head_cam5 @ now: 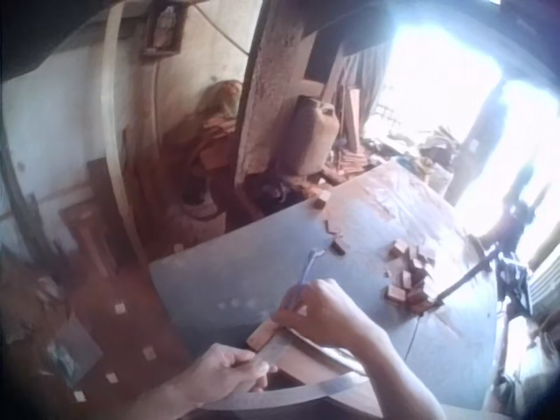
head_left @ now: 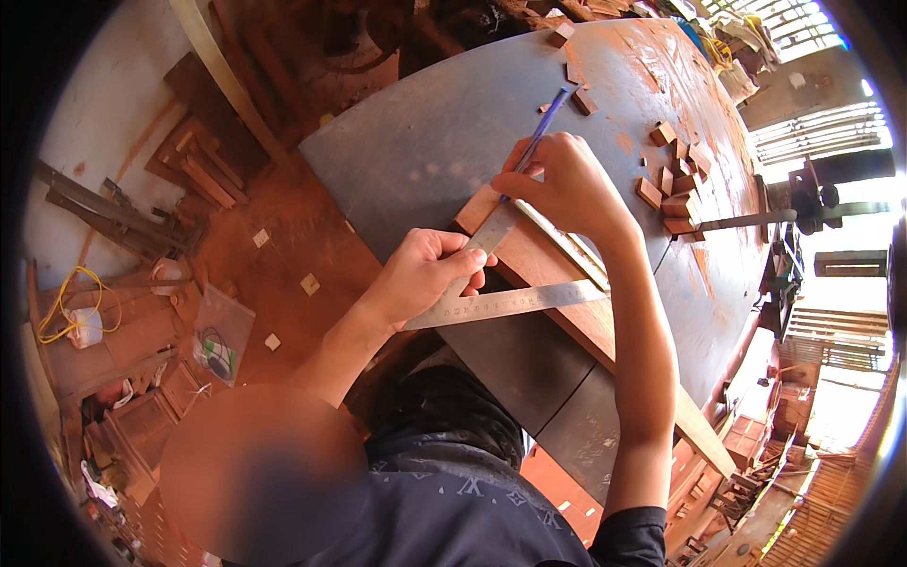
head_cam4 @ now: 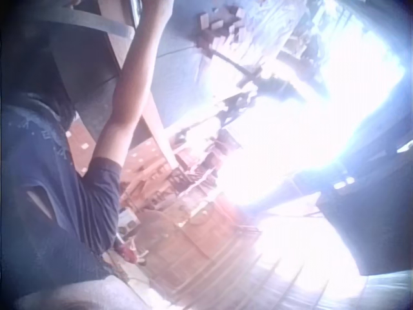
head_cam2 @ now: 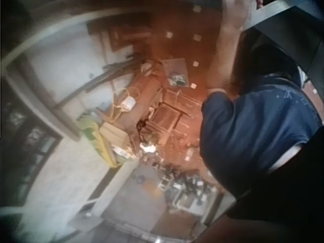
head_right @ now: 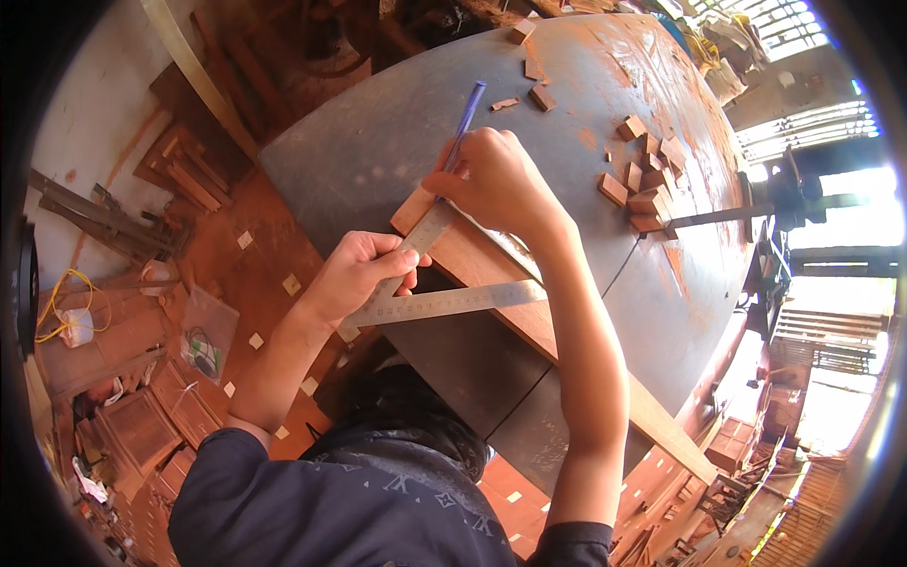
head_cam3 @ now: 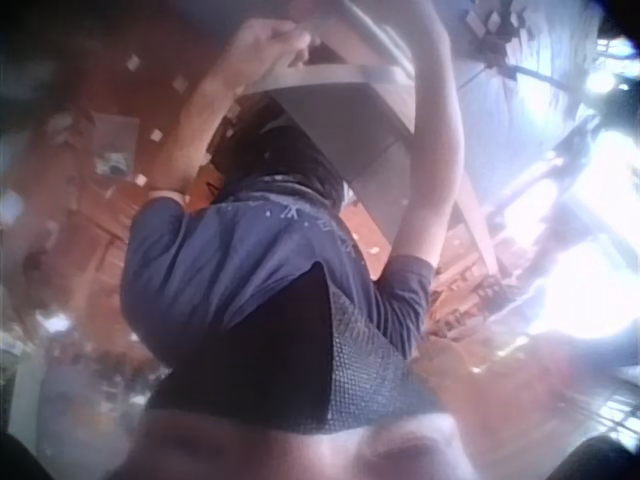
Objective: The person uses a bandsaw to cut a long wooden plank into smaller pieces. They measure and mark the wood with a square and pen, then guide the plank through the saw blade to make precise cuts. The cut pieces are stacked on the floor.
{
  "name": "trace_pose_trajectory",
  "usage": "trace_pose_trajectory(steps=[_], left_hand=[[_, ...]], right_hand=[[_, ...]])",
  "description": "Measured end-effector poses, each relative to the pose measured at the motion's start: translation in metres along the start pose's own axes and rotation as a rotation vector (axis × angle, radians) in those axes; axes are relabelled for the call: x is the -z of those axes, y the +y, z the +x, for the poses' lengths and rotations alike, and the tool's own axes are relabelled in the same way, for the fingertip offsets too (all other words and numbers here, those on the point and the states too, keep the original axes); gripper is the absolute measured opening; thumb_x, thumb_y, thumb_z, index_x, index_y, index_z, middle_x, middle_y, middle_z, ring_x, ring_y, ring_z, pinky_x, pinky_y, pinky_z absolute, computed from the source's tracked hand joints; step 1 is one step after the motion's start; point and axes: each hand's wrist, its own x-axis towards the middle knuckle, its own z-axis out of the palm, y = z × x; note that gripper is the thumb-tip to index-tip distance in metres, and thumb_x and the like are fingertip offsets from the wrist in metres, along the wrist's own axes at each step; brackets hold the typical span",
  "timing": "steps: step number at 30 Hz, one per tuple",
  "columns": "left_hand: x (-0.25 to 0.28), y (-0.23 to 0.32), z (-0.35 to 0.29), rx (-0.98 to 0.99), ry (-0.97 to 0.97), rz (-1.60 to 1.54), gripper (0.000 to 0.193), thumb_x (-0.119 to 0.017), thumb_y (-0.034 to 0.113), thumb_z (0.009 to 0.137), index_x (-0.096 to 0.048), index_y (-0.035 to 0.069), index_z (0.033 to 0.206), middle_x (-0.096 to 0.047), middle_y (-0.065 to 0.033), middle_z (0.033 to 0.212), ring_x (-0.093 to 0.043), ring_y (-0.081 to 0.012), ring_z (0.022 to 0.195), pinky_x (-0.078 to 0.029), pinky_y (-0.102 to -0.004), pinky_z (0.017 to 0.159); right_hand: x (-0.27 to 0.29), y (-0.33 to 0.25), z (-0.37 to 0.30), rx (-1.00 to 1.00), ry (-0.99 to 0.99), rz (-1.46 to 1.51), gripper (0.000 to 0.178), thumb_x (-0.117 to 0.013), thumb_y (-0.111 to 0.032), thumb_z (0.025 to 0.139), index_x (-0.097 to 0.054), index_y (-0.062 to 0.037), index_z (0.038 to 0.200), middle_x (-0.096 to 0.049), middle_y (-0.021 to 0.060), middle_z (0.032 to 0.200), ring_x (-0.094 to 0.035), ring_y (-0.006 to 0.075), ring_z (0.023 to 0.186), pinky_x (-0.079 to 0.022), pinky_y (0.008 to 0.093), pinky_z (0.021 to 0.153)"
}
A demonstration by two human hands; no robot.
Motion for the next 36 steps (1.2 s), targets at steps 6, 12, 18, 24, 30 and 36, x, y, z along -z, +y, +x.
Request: trace_pose_trajectory(steps=[6,12,18,24,30,36], left_hand=[[0.000,0.000,0.000,-0.010,0.009,0.035,0.027,-0.070,0.024,0.106,-0.077,-0.002,0.104,-0.070,-0.0018,0.079,-0.064,-0.0059,0.072,-0.054,-0.0228,0.070],[-0.015,0.012,-0.008,-0.080,0.021,0.082,0.029,-0.068,0.026,0.108,-0.077,-0.001,0.102,-0.071,-0.0018,0.078,-0.064,-0.0057,0.071,-0.052,-0.0240,0.066],[-0.016,0.040,0.007,-0.625,0.363,0.811,0.047,-0.067,0.043,0.107,-0.075,-0.004,0.101,-0.071,-0.0118,0.082,-0.071,-0.0217,0.073,-0.057,-0.0353,0.069],[-0.022,0.027,0.057,-0.455,0.439,1.281,0.059,-0.071,0.062,0.097,-0.073,0.004,0.091,-0.070,-0.0181,0.093,-0.072,-0.0375,0.090,-0.058,-0.0496,0.082],[-0.005,0.013,0.074,-0.886,0.360,1.122,0.031,-0.069,0.029,0.096,-0.062,0.004,0.078,-0.061,-0.0158,0.084,-0.062,-0.0325,0.074,-0.051,-0.0420,0.066],[0.022,-0.001,0.050,-1.179,0.252,1.069,0.054,-0.075,0.055,0.096,-0.066,0.003,0.088,-0.057,-0.0138,0.088,-0.062,-0.0337,0.084,-0.054,-0.0431,0.072]], right_hand=[[0.001,0.011,-0.008,-0.016,0.111,-0.026,0.025,-0.080,-0.020,0.092,-0.078,0.0044,0.094,-0.079,0.0198,0.091,-0.077,0.0281,0.079,-0.058,0.0389,0.076],[0.000,0.026,-0.098,-0.076,0.191,0.022,0.044,-0.082,-0.030,0.097,-0.071,0.0046,0.123,-0.077,0.0196,0.093,-0.075,0.0267,0.086,-0.057,0.0381,0.081],[0.001,0.044,-0.154,-0.211,0.367,0.033,0.032,-0.083,-0.015,0.089,-0.073,0.0024,0.115,-0.073,0.0169,0.086,-0.070,0.0264,0.074,-0.055,0.0358,0.074],[0.010,0.045,-0.178,-0.299,0.410,0.046,0.030,-0.082,-0.013,0.090,-0.074,0.0036,0.114,-0.072,0.0176,0.086,-0.070,0.0294,0.074,-0.055,0.0358,0.073],[0.009,0.040,-0.189,-0.250,0.435,-0.014,0.031,-0.082,-0.013,0.090,-0.074,0.0042,0.114,-0.071,0.0181,0.087,-0.068,0.0295,0.073,-0.054,0.0363,0.073],[0.014,0.029,-0.190,-0.316,0.376,0.067,0.034,-0.081,-0.015,0.090,-0.074,0.0049,0.117,-0.071,0.0167,0.084,-0.067,0.0244,0.073,-0.053,0.0360,0.072]])
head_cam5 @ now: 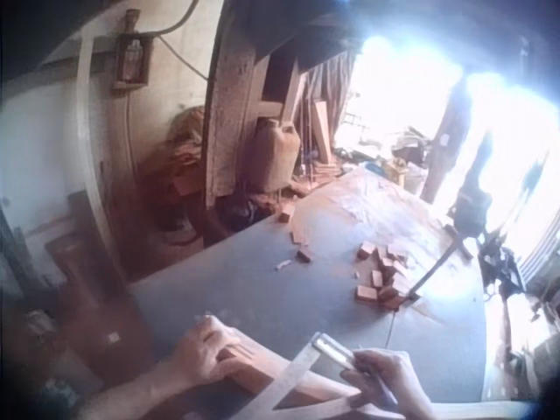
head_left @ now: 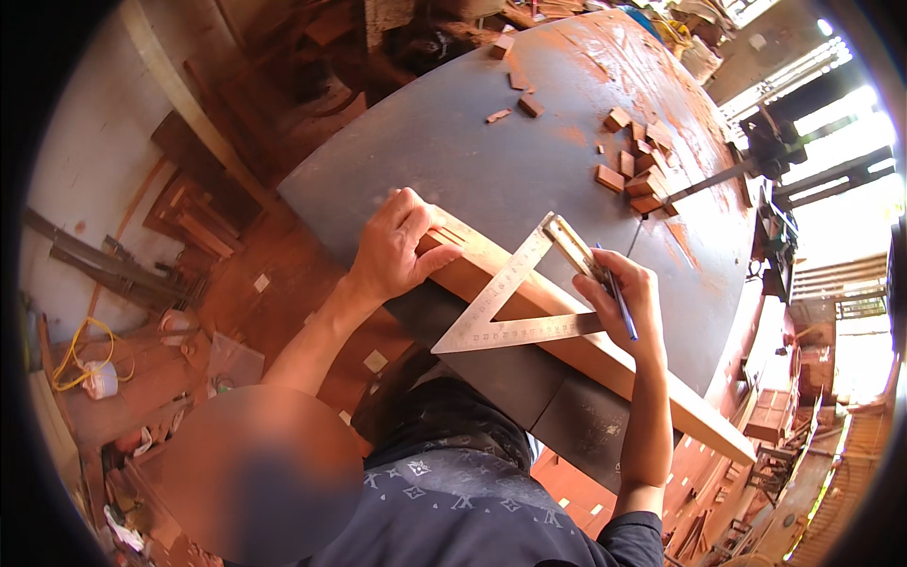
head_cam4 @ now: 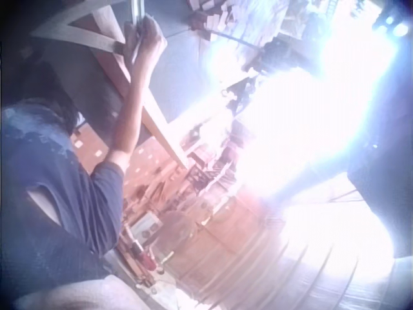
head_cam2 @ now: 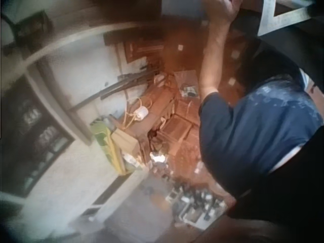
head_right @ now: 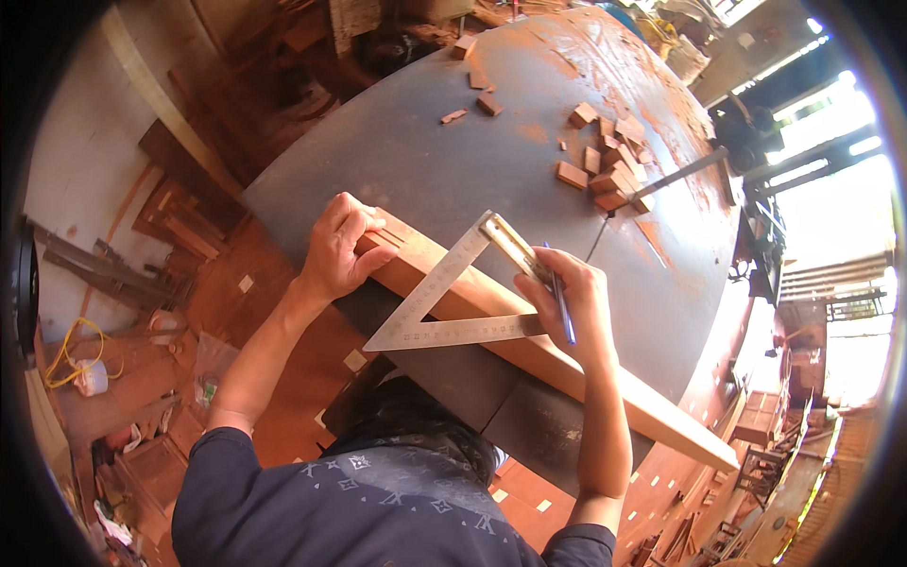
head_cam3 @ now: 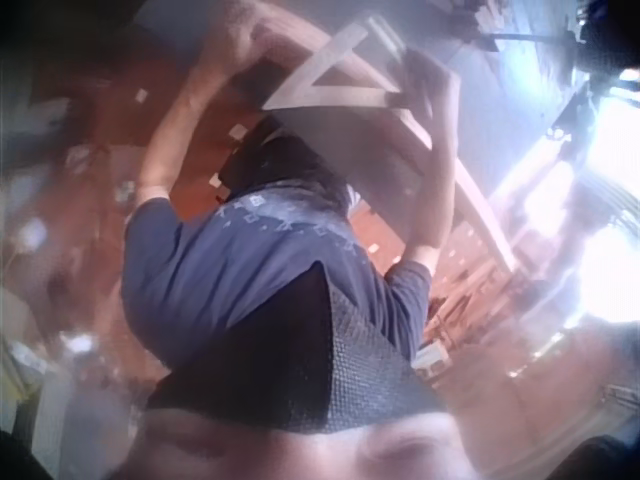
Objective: The person uses a bandsaw to cut a long wooden plank into smaller pieces. They measure and mark the wood with a square and pen, then guide the plank through the saw blade to make precise cuts. The cut pieces are stacked on the floor.
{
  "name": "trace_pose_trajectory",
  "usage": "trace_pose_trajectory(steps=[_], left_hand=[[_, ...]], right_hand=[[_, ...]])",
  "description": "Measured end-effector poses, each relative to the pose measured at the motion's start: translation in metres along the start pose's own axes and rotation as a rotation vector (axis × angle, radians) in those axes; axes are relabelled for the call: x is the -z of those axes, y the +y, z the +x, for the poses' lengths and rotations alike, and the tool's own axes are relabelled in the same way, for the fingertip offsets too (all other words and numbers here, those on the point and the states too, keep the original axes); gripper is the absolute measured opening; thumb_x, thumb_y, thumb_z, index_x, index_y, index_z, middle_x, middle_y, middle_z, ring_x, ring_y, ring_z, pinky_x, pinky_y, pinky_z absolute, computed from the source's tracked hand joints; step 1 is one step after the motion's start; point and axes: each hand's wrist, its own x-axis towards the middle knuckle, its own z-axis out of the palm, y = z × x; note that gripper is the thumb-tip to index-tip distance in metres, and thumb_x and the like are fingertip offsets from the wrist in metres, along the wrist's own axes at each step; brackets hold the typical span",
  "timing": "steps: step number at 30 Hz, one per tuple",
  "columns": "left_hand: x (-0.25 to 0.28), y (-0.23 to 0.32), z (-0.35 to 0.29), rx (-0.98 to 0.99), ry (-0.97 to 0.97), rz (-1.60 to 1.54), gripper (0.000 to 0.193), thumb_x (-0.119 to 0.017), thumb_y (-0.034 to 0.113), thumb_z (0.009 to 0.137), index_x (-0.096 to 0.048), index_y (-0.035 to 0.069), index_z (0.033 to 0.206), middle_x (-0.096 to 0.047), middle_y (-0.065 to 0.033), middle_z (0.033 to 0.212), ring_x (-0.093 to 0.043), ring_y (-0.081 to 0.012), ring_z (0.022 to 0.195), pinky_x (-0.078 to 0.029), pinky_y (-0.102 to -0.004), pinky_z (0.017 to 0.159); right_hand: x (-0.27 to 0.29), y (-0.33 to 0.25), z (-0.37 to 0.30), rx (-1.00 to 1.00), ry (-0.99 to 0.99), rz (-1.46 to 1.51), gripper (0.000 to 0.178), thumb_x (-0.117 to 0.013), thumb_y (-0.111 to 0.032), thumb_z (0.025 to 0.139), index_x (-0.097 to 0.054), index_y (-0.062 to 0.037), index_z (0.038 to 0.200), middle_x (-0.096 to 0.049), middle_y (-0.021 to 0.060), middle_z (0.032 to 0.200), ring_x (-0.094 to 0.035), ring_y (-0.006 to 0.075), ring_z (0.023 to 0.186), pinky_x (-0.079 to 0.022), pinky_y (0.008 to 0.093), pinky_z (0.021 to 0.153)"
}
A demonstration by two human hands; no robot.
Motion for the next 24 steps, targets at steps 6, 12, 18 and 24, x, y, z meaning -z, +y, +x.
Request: trace_pose_trajectory(steps=[6,12,18,24], left_hand=[[0.037,0.015,-0.016,0.083,-0.064,-0.051,0.037,-0.065,0.039,0.107,-0.076,0.005,0.114,-0.072,-0.0140,0.111,-0.069,-0.0311,0.100,-0.054,-0.0423,0.090],[0.061,0.028,-0.020,0.872,-0.170,-0.281,0.043,-0.062,0.039,0.105,-0.078,0.001,0.090,-0.075,-0.0113,0.077,-0.069,-0.0170,0.063,-0.055,-0.0361,0.061],[0.047,0.052,-0.020,1.090,-0.417,-0.860,0.039,-0.075,0.034,0.103,-0.079,-0.004,0.102,-0.075,-0.0060,0.086,-0.069,-0.0109,0.074,-0.058,-0.0272,0.071],[0.038,0.051,-0.021,1.150,-0.318,-1.048,0.028,-0.074,0.026,0.104,-0.081,-0.001,0.100,-0.075,-0.0049,0.084,-0.067,-0.0083,0.074,-0.055,-0.0272,0.069]], right_hand=[[-0.025,-0.007,0.012,0.165,-0.117,0.010,0.032,-0.079,-0.012,0.092,-0.073,0.0063,0.119,-0.064,0.0091,0.076,-0.057,0.0109,0.070,-0.049,0.0302,0.067],[-0.046,-0.018,0.028,0.198,-0.163,-0.036,0.032,-0.077,-0.016,0.095,-0.074,0.0047,0.118,-0.070,0.0184,0.083,-0.067,0.0268,0.073,-0.054,0.0361,0.072],[-0.057,-0.034,0.037,0.139,-0.224,-0.042,0.030,-0.075,-0.017,0.097,-0.074,0.0041,0.118,-0.068,0.0200,0.081,-0.065,0.0288,0.069,-0.053,0.0365,0.071],[-0.058,-0.033,0.040,0.163,-0.249,-0.056,0.028,-0.073,-0.016,0.098,-0.074,0.0023,0.120,-0.062,0.0155,0.075,-0.058,0.0223,0.066,-0.050,0.0342,0.067]])
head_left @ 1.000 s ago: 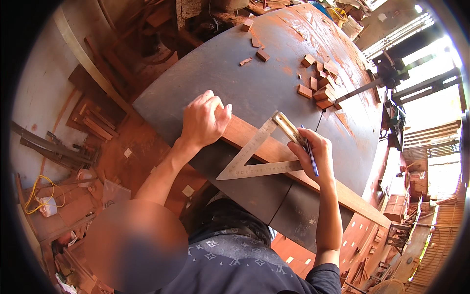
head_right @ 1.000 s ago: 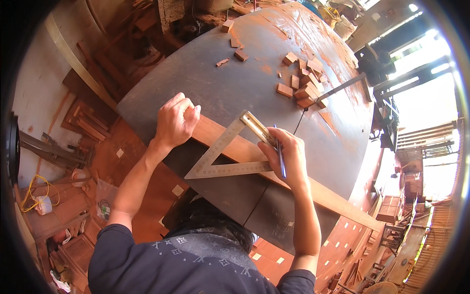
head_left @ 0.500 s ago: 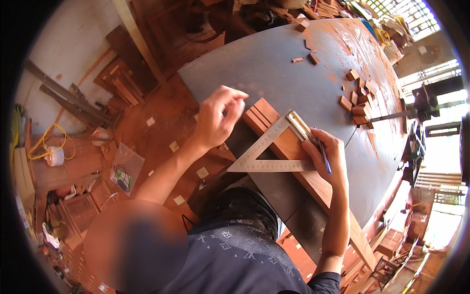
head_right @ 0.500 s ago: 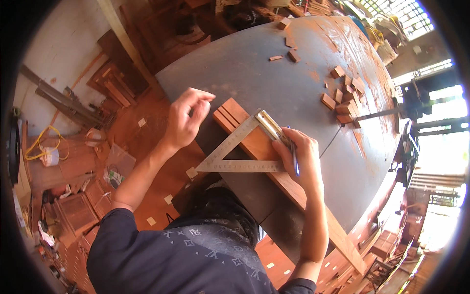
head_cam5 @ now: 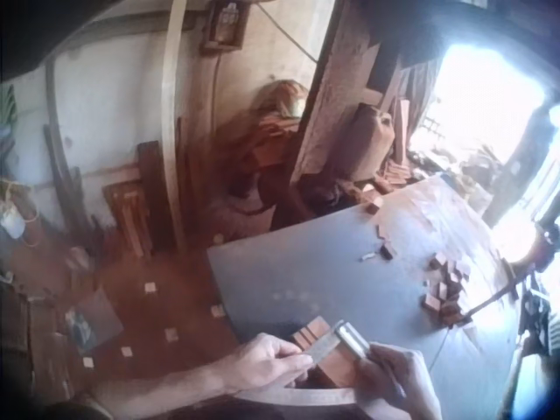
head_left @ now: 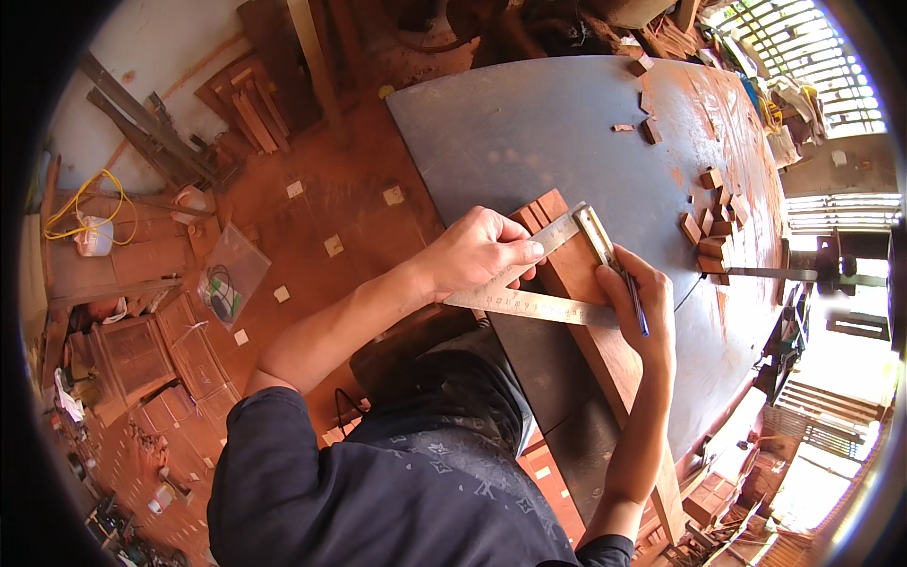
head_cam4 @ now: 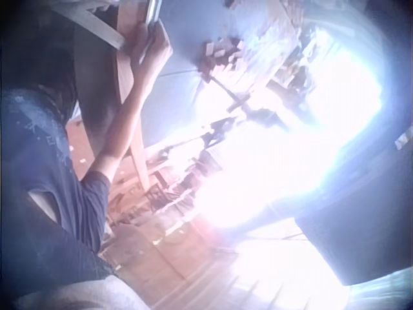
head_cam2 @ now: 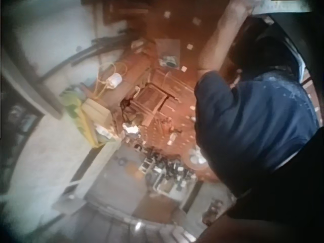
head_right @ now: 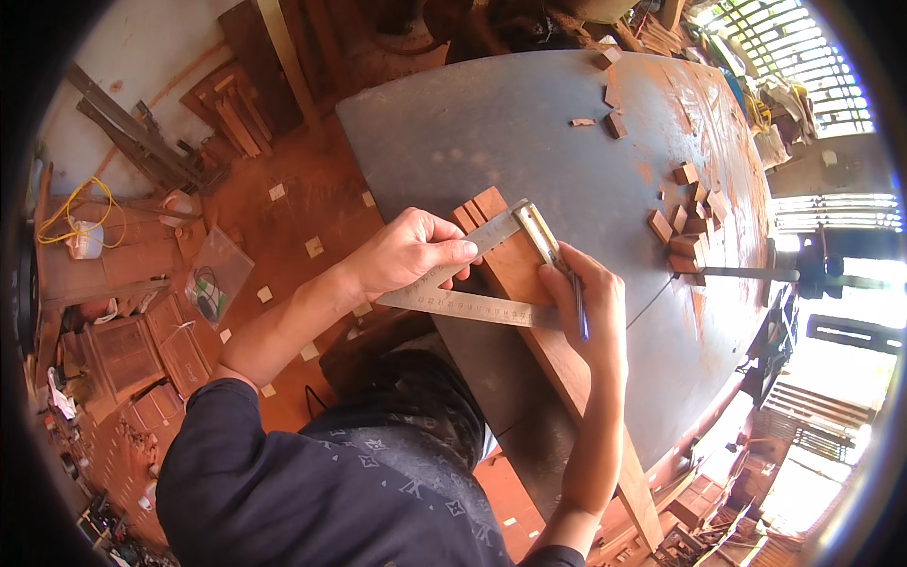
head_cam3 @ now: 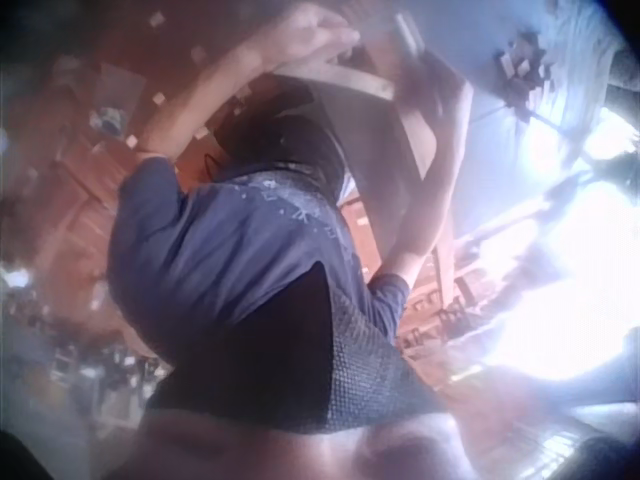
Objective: The person uses a bandsaw to cut a long wooden plank into smaller pieces. They measure and mark the wood with a square and pen, then guide the plank through the saw blade to make precise cuts. The cut pieces are stacked on the floor.
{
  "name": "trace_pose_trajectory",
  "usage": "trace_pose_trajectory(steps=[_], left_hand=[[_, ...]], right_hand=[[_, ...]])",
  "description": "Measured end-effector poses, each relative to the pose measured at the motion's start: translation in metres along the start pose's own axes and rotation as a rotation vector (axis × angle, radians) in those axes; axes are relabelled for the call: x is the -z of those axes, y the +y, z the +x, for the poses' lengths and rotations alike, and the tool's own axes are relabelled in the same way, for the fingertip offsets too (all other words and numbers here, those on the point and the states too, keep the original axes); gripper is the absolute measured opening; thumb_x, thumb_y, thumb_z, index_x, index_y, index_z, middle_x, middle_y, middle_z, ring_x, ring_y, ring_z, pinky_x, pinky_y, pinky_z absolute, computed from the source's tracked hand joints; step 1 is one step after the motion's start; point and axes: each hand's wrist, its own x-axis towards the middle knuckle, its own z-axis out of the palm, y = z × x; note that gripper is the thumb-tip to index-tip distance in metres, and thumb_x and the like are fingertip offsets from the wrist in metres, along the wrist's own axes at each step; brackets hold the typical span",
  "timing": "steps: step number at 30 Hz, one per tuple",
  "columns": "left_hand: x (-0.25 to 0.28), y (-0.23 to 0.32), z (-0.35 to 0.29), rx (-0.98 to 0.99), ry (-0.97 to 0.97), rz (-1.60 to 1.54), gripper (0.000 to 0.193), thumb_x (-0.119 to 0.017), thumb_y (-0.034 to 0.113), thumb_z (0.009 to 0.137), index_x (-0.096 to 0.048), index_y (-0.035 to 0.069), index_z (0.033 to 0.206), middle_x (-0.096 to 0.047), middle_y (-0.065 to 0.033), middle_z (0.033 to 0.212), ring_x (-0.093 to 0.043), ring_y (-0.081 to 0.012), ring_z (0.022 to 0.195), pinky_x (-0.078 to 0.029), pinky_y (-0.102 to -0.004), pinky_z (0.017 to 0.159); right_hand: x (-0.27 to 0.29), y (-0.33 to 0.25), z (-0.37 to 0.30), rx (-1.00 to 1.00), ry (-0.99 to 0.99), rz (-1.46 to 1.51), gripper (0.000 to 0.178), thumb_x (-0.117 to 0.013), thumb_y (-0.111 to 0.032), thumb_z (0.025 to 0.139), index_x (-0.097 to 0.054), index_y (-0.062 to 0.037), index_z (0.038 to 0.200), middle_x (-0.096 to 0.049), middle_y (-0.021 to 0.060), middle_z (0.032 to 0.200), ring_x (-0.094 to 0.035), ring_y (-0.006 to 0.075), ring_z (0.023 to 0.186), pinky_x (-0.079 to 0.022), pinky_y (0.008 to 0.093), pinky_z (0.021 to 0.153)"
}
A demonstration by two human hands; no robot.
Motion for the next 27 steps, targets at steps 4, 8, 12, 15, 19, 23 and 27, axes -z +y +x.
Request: trace_pose_trajectory(steps=[4,8,12,15,19,23,27], left_hand=[[0.001,-0.003,0.001,-0.038,0.008,0.028,0.029,-0.072,0.026,0.105,-0.081,-0.001,0.099,-0.073,-0.0036,0.082,-0.064,-0.0079,0.074,-0.053,-0.0277,0.069],[0.002,-0.003,0.001,-0.055,0.001,0.028,0.030,-0.070,0.026,0.106,-0.081,-0.001,0.100,-0.073,-0.0029,0.082,-0.062,-0.0076,0.074,-0.052,-0.0277,0.070],[0.003,-0.005,0.003,-0.049,-0.021,-0.006,0.029,-0.070,0.026,0.106,-0.080,-0.001,0.100,-0.072,-0.0028,0.082,-0.062,-0.0074,0.073,-0.052,-0.0274,0.069],[0.002,-0.002,0.002,-0.033,-0.015,-0.003,0.029,-0.070,0.026,0.106,-0.080,-0.001,0.099,-0.072,-0.0026,0.082,-0.061,-0.0069,0.072,-0.052,-0.0273,0.069],[0.001,-0.003,0.002,-0.026,-0.006,0.019,0.029,-0.069,0.024,0.106,-0.080,-0.002,0.098,-0.071,-0.0024,0.079,-0.061,-0.0065,0.070,-0.051,-0.0272,0.068],[0.002,0.001,-0.001,0.003,0.024,0.033,0.028,-0.068,0.022,0.106,-0.080,-0.002,0.098,-0.070,-0.0023,0.077,-0.061,-0.0069,0.068,-0.050,-0.0264,0.066],[0.001,0.004,0.000,0.030,0.011,0.018,0.028,-0.068,0.022,0.106,-0.080,-0.002,0.100,-0.071,-0.0030,0.078,-0.062,-0.0078,0.067,-0.050,-0.0256,0.067]], right_hand=[[0.000,0.001,0.002,-0.034,-0.021,0.017,0.028,-0.073,-0.016,0.098,-0.074,0.0015,0.121,-0.062,0.0144,0.075,-0.058,0.0194,0.066,-0.050,0.0337,0.067],[0.001,0.000,0.004,-0.059,-0.032,0.013,0.030,-0.075,-0.018,0.098,-0.074,0.0007,0.122,-0.063,0.0145,0.076,-0.059,0.0184,0.067,-0.051,0.0330,0.068],[0.002,0.006,0.004,-0.127,-0.062,0.007,0.033,-0.076,-0.019,0.097,-0.075,-0.0002,0.125,-0.068,0.0156,0.081,-0.062,0.0181,0.070,-0.052,0.0328,0.071],[0.001,0.011,0.003,-0.017,-0.011,-0.023,0.035,-0.074,-0.017,0.099,-0.075,-0.0013,0.130,-0.076,0.0156,0.092,-0.068,0.0184,0.077,-0.056,0.0329,0.078],[0.015,-0.003,0.017,0.073,0.126,0.168,0.037,-0.066,-0.014,0.107,-0.069,-0.0001,0.141,-0.081,0.0123,0.112,-0.072,0.0174,0.095,-0.056,0.0329,0.093],[0.012,-0.049,0.055,0.187,-0.069,0.224,0.022,-0.073,-0.018,0.103,-0.081,0.0023,0.109,-0.078,0.0117,0.091,-0.069,0.0161,0.081,-0.054,0.0318,0.076],[-0.003,-0.058,0.085,0.121,-0.179,0.088,0.022,-0.081,-0.018,0.091,-0.082,0.0024,0.099,-0.078,0.0159,0.084,-0.074,0.0237,0.076,-0.057,0.0343,0.073]])
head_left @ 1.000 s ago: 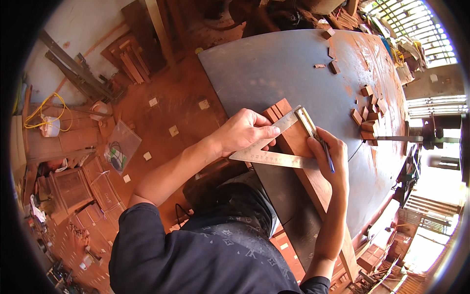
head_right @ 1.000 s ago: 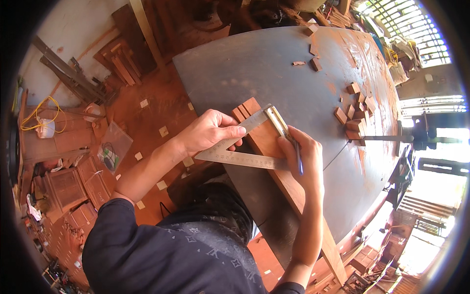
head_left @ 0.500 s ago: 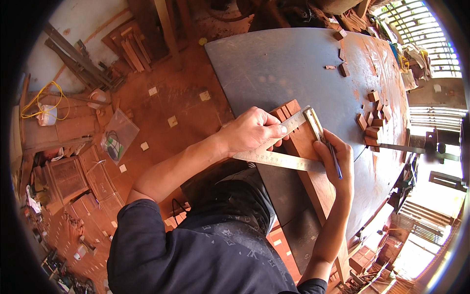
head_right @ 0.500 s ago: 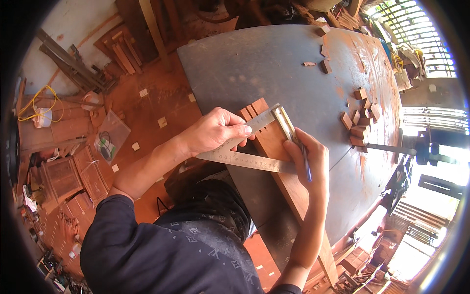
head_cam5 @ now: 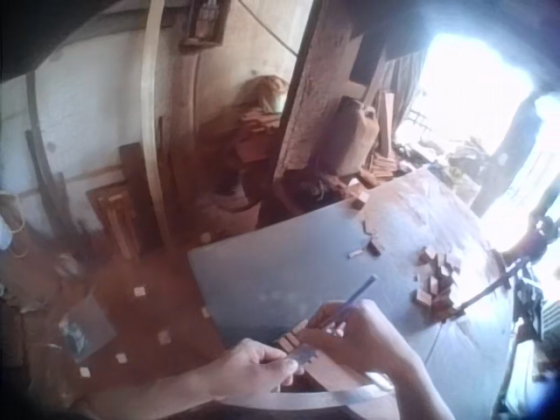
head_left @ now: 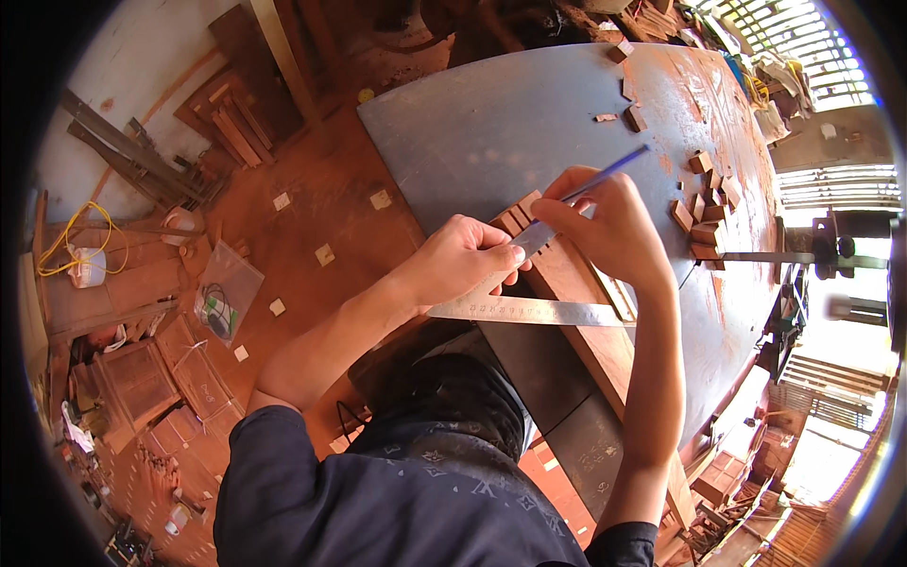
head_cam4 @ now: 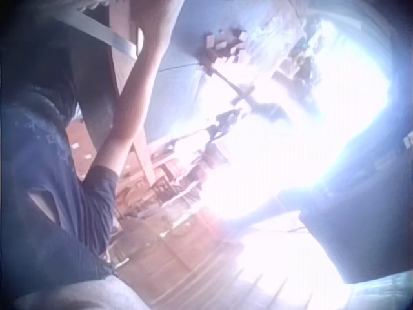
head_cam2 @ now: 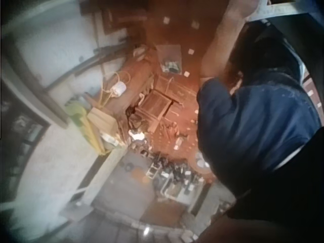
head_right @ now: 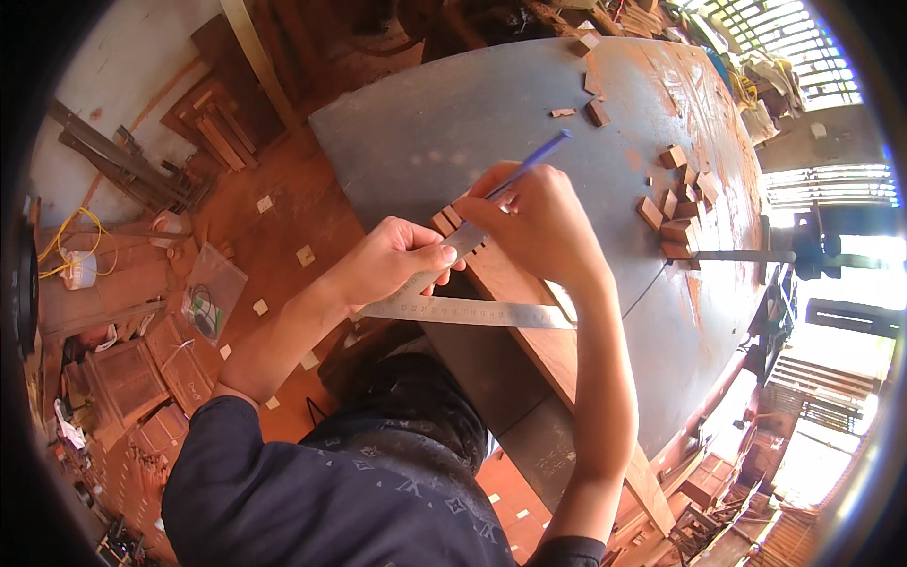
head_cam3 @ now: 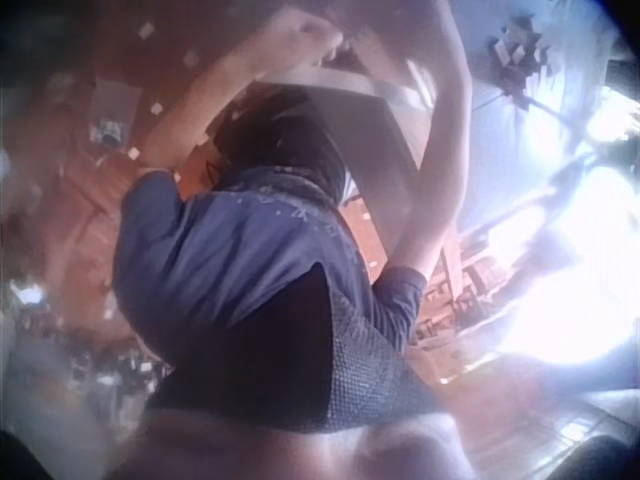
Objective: The person uses a bandsaw to cut a long wooden plank into smaller pieces. They measure and mark the wood with a square and pen, then guide the plank through the saw blade to make precise cuts. The cut pieces are stacked on the floor.
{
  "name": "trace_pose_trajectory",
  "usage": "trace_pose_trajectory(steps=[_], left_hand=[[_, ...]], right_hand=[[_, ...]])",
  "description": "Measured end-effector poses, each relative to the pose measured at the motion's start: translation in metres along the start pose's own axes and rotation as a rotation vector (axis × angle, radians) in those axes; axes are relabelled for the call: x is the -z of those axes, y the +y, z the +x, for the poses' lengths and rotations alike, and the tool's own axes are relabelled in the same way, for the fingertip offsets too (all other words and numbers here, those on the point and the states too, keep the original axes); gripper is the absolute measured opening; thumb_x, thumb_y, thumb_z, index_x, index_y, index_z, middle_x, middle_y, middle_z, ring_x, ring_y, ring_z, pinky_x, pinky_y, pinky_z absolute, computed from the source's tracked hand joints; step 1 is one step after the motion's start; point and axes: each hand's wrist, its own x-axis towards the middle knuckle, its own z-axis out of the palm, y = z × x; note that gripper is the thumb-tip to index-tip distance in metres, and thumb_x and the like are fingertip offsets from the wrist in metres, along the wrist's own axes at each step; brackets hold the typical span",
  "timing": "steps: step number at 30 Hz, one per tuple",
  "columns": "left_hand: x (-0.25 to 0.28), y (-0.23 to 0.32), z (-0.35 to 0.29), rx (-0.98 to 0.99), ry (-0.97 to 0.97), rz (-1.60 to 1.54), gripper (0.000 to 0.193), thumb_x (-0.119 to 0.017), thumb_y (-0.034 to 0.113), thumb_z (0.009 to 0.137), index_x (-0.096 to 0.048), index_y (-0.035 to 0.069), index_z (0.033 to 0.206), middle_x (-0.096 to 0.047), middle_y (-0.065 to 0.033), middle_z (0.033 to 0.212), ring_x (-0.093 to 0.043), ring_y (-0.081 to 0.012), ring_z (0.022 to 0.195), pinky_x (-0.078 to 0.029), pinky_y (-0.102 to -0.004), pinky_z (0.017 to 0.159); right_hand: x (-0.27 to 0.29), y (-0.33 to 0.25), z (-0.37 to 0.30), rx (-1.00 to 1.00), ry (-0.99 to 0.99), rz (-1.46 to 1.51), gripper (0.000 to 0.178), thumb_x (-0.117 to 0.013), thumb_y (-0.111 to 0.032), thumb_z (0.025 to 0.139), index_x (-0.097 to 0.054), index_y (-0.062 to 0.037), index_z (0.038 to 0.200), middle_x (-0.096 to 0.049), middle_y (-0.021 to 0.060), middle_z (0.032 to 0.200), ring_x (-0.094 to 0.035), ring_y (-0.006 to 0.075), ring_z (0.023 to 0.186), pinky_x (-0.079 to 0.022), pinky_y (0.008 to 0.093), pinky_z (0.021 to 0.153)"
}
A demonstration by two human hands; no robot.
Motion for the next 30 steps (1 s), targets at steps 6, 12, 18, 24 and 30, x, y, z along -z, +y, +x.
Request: trace_pose_trajectory(steps=[6,12,18,24,30], left_hand=[[0.002,-0.005,0.002,-0.005,-0.017,-0.005,0.028,-0.068,0.022,0.107,-0.080,-0.003,0.102,-0.071,-0.0032,0.078,-0.063,-0.0079,0.068,-0.051,-0.0264,0.067],[0.003,-0.006,0.002,-0.003,-0.023,-0.017,0.028,-0.070,0.022,0.106,-0.080,-0.003,0.102,-0.071,-0.0027,0.079,-0.063,-0.0081,0.067,-0.051,-0.0255,0.066],[0.004,-0.008,0.001,-0.006,-0.020,-0.041,0.028,-0.071,0.023,0.106,-0.080,-0.003,0.102,-0.072,-0.0022,0.080,-0.063,-0.0073,0.067,-0.051,-0.0252,0.063],[0.001,-0.008,0.000,-0.005,-0.004,-0.015,0.032,-0.067,0.025,0.109,-0.077,-0.002,0.097,-0.072,-0.0023,0.080,-0.064,-0.0076,0.069,-0.052,-0.0253,0.064],[0.008,0.008,-0.014,-0.100,0.009,0.123,0.041,-0.061,0.034,0.113,-0.072,0.002,0.090,-0.069,-0.0009,0.080,-0.063,-0.0075,0.076,-0.051,-0.0264,0.074]], right_hand=[[0.000,-0.004,0.012,-0.078,-0.078,-0.080,0.021,-0.085,-0.018,0.086,-0.082,0.0021,0.093,-0.078,0.0174,0.078,-0.076,0.0263,0.069,-0.058,0.0367,0.069],[-0.003,-0.001,0.010,-0.047,-0.057,-0.038,0.022,-0.086,-0.019,0.085,-0.083,0.0018,0.090,-0.077,0.0176,0.076,-0.075,0.0265,0.066,-0.058,0.0359,0.066],[-0.006,-0.001,0.013,-0.063,-0.054,-0.072,0.023,-0.087,-0.021,0.085,-0.082,0.0017,0.089,-0.077,0.0170,0.075,-0.075,0.0257,0.065,-0.058,0.0359,0.065],[-0.001,0.006,0.014,-0.019,-0.023,-0.076,0.021,-0.085,-0.018,0.088,-0.081,0.0024,0.092,-0.076,0.0163,0.074,-0.074,0.0251,0.065,-0.057,0.0364,0.065],[0.007,0.012,0.008,0.008,0.219,0.140,0.023,-0.076,-0.020,0.101,-0.078,0.0024,0.097,-0.069,0.0085,0.075,-0.063,0.0123,0.069,-0.052,0.0320,0.067]])
